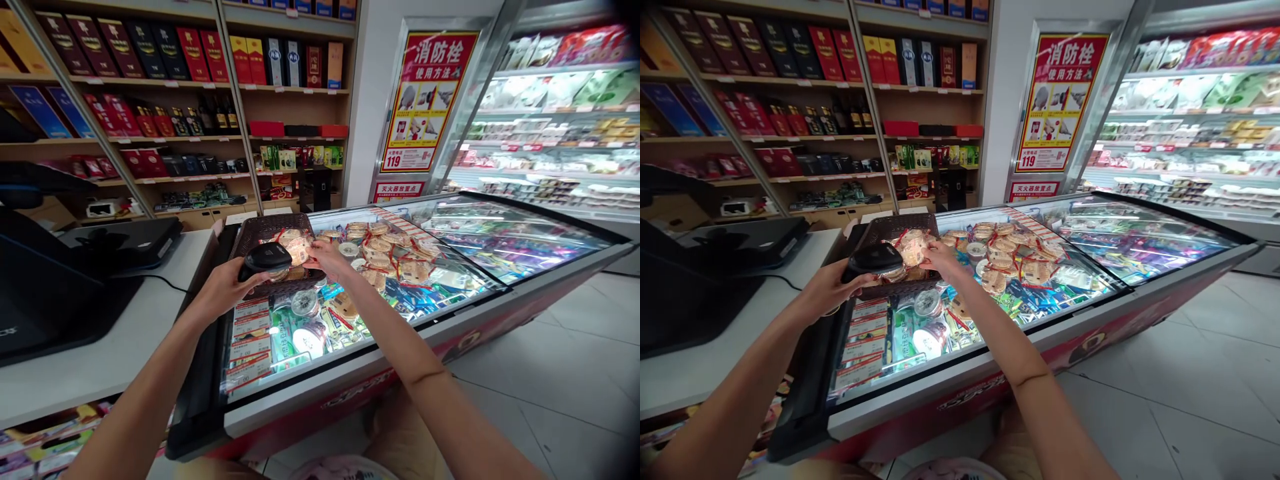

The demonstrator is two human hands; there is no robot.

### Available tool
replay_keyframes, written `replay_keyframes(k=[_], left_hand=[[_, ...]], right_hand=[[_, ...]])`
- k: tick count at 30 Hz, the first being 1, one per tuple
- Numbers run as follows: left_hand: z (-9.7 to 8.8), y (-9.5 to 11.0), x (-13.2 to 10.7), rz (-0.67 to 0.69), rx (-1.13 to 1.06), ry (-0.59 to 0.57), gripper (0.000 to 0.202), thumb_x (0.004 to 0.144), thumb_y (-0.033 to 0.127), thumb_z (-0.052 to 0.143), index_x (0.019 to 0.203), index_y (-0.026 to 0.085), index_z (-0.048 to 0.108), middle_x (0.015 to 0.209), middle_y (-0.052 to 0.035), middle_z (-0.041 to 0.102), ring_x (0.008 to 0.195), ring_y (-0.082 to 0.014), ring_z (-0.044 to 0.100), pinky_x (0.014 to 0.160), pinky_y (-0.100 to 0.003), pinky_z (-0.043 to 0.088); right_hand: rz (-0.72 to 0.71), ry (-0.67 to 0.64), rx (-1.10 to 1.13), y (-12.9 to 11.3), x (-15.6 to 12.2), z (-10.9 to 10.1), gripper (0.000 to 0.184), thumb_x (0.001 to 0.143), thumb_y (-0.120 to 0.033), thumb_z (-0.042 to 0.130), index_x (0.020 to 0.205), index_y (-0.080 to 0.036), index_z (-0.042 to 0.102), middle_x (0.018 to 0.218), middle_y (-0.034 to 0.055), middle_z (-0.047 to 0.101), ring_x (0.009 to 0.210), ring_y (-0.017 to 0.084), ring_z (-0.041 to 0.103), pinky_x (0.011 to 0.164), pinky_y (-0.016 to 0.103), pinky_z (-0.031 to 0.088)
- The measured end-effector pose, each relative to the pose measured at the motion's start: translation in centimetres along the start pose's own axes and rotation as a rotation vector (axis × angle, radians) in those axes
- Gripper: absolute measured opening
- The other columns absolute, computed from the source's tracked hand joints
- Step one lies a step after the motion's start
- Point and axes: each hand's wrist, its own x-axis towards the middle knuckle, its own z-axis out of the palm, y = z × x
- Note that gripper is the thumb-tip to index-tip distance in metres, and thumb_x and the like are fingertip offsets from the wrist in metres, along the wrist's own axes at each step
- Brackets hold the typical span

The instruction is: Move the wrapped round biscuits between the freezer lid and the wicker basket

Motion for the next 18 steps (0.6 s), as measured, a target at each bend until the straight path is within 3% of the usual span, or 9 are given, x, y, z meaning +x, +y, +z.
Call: replay_keyframes(k=[5,9,13,16,18], left_hand=[[-1.5,-2.1,-1.5,-0.083,0.025,0.093,0.055,0.072,0.078,0.056,0.072,0.023,0.057,0.059,-0.0019,0.068,0.060,-0.0223,0.063,0.055,-0.028,0.040],[-2.5,-3.4,-2.4,-0.140,0.005,0.096,0.056,0.072,0.078,0.056,0.075,0.022,0.058,0.062,-0.0031,0.069,0.062,-0.0233,0.065,0.055,-0.029,0.043],[-2.8,-4.1,-3.0,-0.193,0.012,0.160,0.055,0.074,0.077,0.055,0.077,0.022,0.059,0.063,-0.0044,0.070,0.062,-0.0239,0.065,0.053,-0.029,0.043],[-2.4,-4.3,-3.1,-0.210,-0.001,0.175,0.054,0.074,0.076,0.056,0.077,0.022,0.058,0.063,-0.0047,0.069,0.063,-0.0247,0.066,0.054,-0.030,0.044],[-1.8,-4.1,-3.1,-0.197,-0.022,0.162,0.054,0.074,0.076,0.057,0.078,0.021,0.059,0.064,-0.0045,0.069,0.064,-0.0250,0.066,0.055,-0.031,0.045]], right_hand=[[-0.007,-0.049,-0.002,0.2,0.9,3.7,0.013,0.087,-0.013,0.068,0.081,-0.018,0.057,0.074,-0.0032,0.057,0.069,0.009,0.060,0.080,0.035,0.065],[-0.025,-0.067,-0.005,0.9,2.4,6.3,0.019,0.090,-0.013,0.063,0.074,-0.018,0.054,0.067,-0.0057,0.048,0.064,0.007,0.053,0.081,0.032,0.064],[-0.056,-0.057,-0.167,1.4,4.6,8.7,0.016,0.091,-0.014,0.060,0.076,-0.018,0.054,0.068,-0.0043,0.054,0.072,0.010,0.060,0.086,0.031,0.059],[-0.092,-0.038,-0.335,1.1,5.3,9.1,0.012,0.087,-0.020,0.067,0.082,-0.018,0.057,0.075,-0.0011,0.063,0.086,0.015,0.064,0.090,0.035,0.055],[-0.134,0.013,-0.379,0.6,4.9,8.1,0.015,0.084,-0.024,0.071,0.091,-0.018,0.059,0.087,0.0015,0.068,0.097,0.019,0.064,0.096,0.038,0.051]])
